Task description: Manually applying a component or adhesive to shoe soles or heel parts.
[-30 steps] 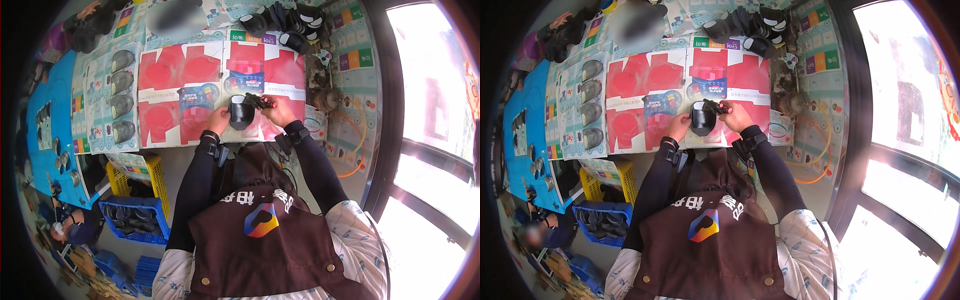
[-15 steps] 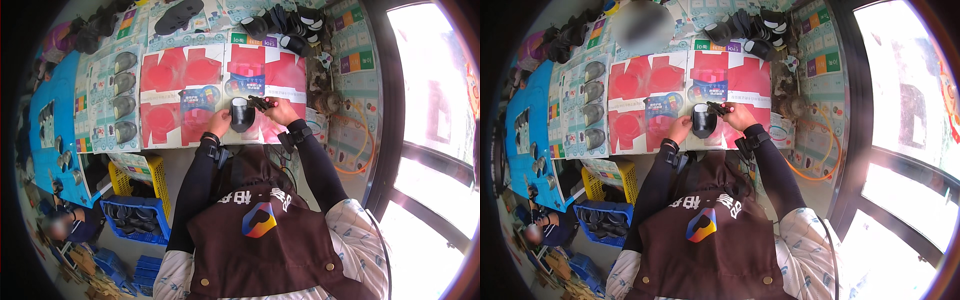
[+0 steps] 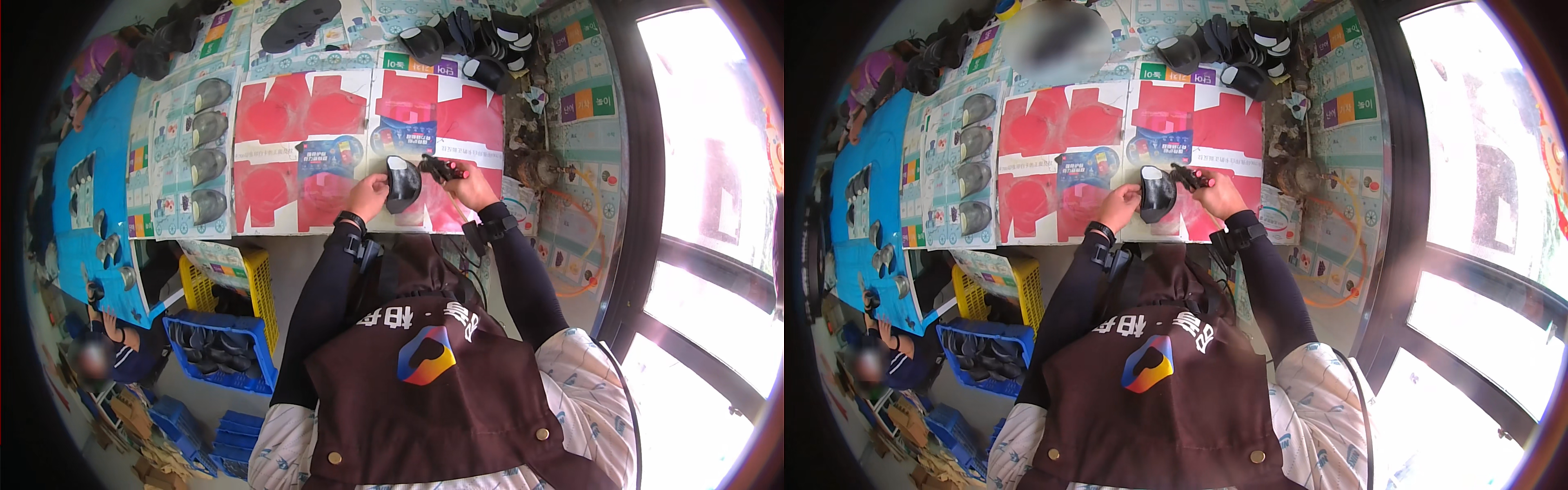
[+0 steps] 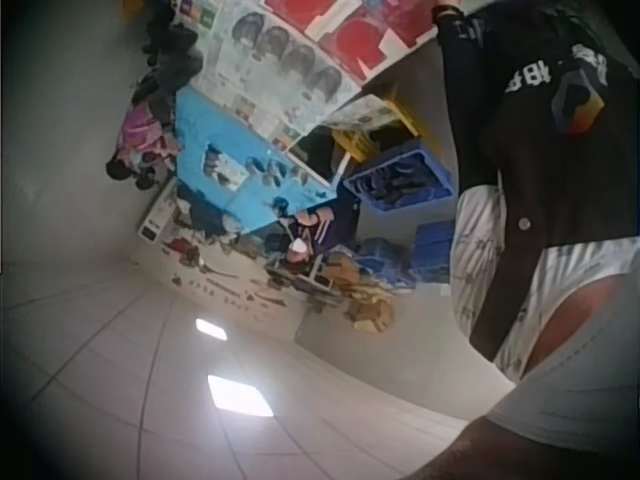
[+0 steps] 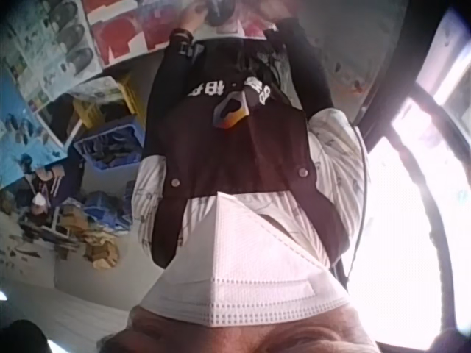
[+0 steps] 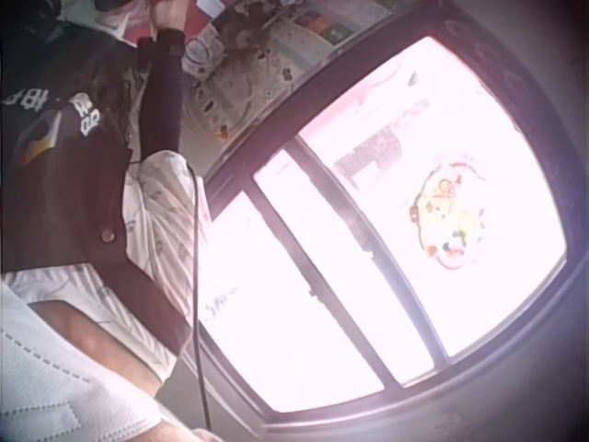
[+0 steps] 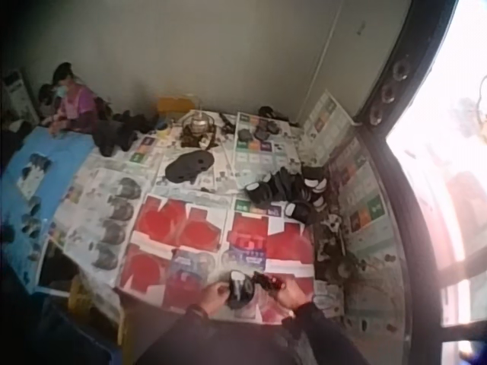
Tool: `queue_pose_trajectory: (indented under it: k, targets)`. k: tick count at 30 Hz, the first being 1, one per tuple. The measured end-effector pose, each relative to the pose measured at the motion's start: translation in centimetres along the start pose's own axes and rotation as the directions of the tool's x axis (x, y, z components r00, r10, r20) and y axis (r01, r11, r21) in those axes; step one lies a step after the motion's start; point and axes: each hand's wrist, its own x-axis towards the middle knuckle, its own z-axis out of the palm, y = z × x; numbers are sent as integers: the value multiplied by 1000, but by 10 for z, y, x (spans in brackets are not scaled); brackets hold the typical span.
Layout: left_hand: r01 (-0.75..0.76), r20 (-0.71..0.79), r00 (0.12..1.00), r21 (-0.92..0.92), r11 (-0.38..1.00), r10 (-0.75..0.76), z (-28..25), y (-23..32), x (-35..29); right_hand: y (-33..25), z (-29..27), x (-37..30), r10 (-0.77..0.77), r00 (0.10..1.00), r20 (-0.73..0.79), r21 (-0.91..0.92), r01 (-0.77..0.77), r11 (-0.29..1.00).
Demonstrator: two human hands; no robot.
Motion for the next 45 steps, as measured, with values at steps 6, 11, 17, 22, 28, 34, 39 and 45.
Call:
queue_pose_trajectory:
  k: [6,11,17,22,28,34,39,45]
  targets:
    - [31,18,999,-101,994,-29,6,-11,5,21,5,-6,-182,970,-164,-116,164,980]
    - [-258,-76,957,220,941,280,22,-5,1,47,13,-19,-64,995,71,-132,73,989]
    - [67,-234,970,-17,998,-69,7,0,-15,29,24,-12,-184,982,50,575,122,809]
    - [19,-281,960,1,1000,-18,0,-9,-18,32,26,-13,-160,987,-4,485,142,863]
    - [-23,-458,887,83,996,58,-34,18,-48,29,25,-18,-107,992,71,514,56,856]
    - [-342,-531,722,281,897,442,-71,85,-91,27,27,-22,-123,990,63,408,87,909]
    - [-392,-492,683,378,839,540,-83,112,-106,22,29,-26,-103,994,40,451,74,889]
    - [-411,-502,677,348,843,538,-88,118,-113,11,25,-32,-61,996,68,340,35,940]
